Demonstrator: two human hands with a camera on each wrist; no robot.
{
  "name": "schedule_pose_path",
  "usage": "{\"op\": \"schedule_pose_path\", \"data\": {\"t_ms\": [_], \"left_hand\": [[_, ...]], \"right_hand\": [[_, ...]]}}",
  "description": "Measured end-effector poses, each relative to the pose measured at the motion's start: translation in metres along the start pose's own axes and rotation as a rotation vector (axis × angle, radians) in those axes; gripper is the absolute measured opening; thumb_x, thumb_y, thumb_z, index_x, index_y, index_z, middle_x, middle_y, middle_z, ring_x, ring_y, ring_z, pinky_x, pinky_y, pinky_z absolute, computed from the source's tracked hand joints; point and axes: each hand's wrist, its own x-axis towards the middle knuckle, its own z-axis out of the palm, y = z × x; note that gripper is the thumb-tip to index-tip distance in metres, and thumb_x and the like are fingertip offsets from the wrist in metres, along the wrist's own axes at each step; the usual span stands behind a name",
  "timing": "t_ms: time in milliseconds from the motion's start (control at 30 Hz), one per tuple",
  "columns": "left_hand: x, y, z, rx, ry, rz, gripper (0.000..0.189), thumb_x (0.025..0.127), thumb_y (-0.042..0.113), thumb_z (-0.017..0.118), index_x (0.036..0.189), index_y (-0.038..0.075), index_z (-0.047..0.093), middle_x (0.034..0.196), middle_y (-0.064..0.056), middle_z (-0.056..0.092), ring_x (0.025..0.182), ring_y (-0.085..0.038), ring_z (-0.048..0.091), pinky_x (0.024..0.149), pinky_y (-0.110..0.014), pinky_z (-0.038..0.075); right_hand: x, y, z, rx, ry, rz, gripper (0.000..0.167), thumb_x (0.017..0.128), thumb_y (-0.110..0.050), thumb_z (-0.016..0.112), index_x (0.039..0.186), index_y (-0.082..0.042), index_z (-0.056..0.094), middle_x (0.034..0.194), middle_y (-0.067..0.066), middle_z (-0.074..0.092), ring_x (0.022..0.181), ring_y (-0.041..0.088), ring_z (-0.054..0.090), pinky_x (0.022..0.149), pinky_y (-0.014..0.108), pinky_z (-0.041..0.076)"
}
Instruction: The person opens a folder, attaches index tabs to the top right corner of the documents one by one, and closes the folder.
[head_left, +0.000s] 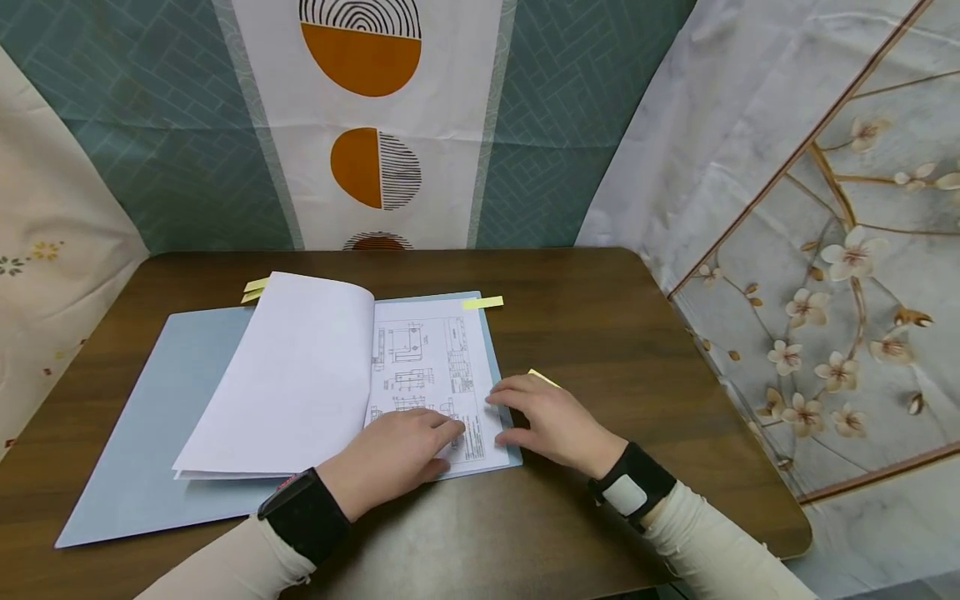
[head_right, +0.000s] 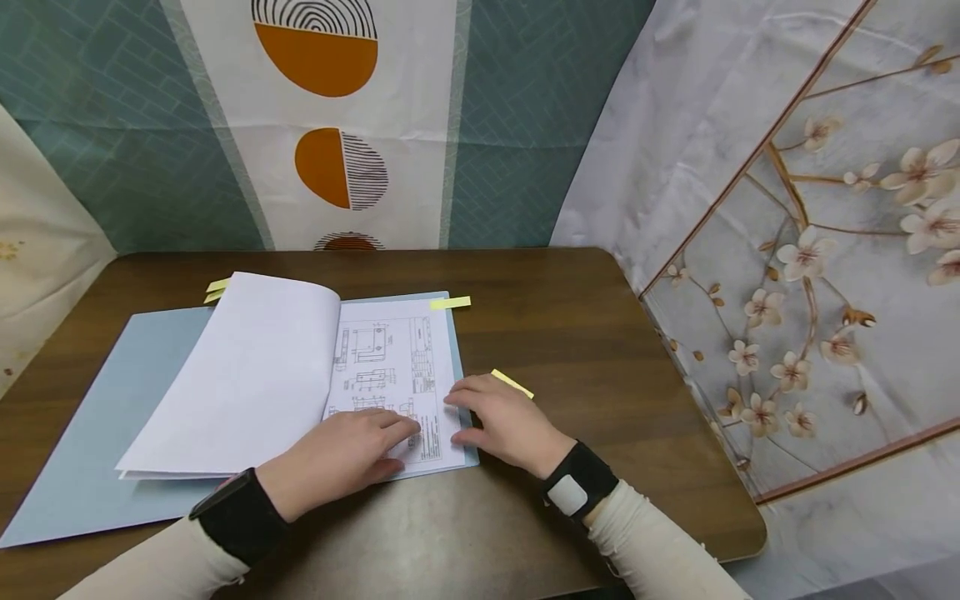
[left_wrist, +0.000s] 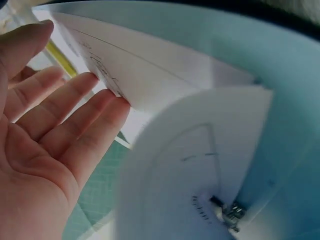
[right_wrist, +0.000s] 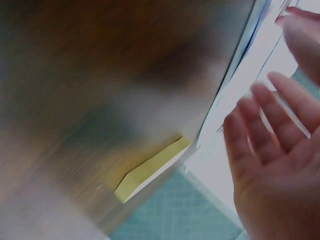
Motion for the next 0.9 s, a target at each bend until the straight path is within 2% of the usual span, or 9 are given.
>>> {"op": "schedule_pose_path", "data": {"t_ms": [67,167,400,700,900], "left_hand": [[-0.001,-0.002,0.001,-0.015,0.006,-0.005,0.045,0.092,0.025,0.093,0.129,0.012,0.074,0.119,-0.005,0.078,0.107,-0.024,0.075,0.097,-0.043,0.062],[-0.002,-0.005,0.002,-0.024,0.012,-0.004,0.043,0.092,0.026,0.093,0.128,0.011,0.074,0.119,-0.005,0.078,0.108,-0.024,0.075,0.098,-0.043,0.061],[-0.004,-0.007,0.002,-0.044,0.015,-0.002,0.045,0.091,0.027,0.093,0.129,0.010,0.075,0.120,-0.005,0.078,0.107,-0.024,0.074,0.100,-0.042,0.061],[-0.004,-0.006,0.002,-0.049,0.026,0.003,0.045,0.092,0.028,0.093,0.129,0.010,0.075,0.120,-0.005,0.078,0.108,-0.024,0.074,0.100,-0.042,0.061],[-0.005,-0.006,0.004,-0.048,0.038,0.010,0.044,0.094,0.035,0.091,0.127,0.011,0.076,0.116,-0.003,0.077,0.104,-0.021,0.073,0.096,-0.041,0.061]], "right_hand": [[0.002,-0.004,0.002,0.037,-0.061,-0.056,0.062,0.087,-0.033,0.097,0.140,-0.010,0.075,0.144,0.004,0.069,0.130,0.023,0.063,0.112,0.042,0.053],[0.005,-0.004,0.003,0.057,-0.111,-0.101,0.067,0.085,-0.032,0.098,0.143,-0.009,0.073,0.148,0.005,0.067,0.133,0.024,0.061,0.115,0.042,0.051],[0.008,0.005,0.002,0.093,-0.209,-0.112,0.073,0.083,-0.038,0.098,0.146,-0.013,0.071,0.156,0.003,0.060,0.141,0.026,0.055,0.120,0.044,0.046],[0.010,0.010,0.003,0.111,-0.221,-0.142,0.071,0.082,-0.040,0.098,0.143,-0.016,0.072,0.155,0.003,0.059,0.141,0.027,0.053,0.118,0.046,0.046],[0.012,0.010,0.003,0.135,-0.210,-0.142,0.064,0.085,-0.037,0.096,0.142,-0.018,0.075,0.150,0.002,0.062,0.136,0.025,0.053,0.116,0.044,0.046]]}}
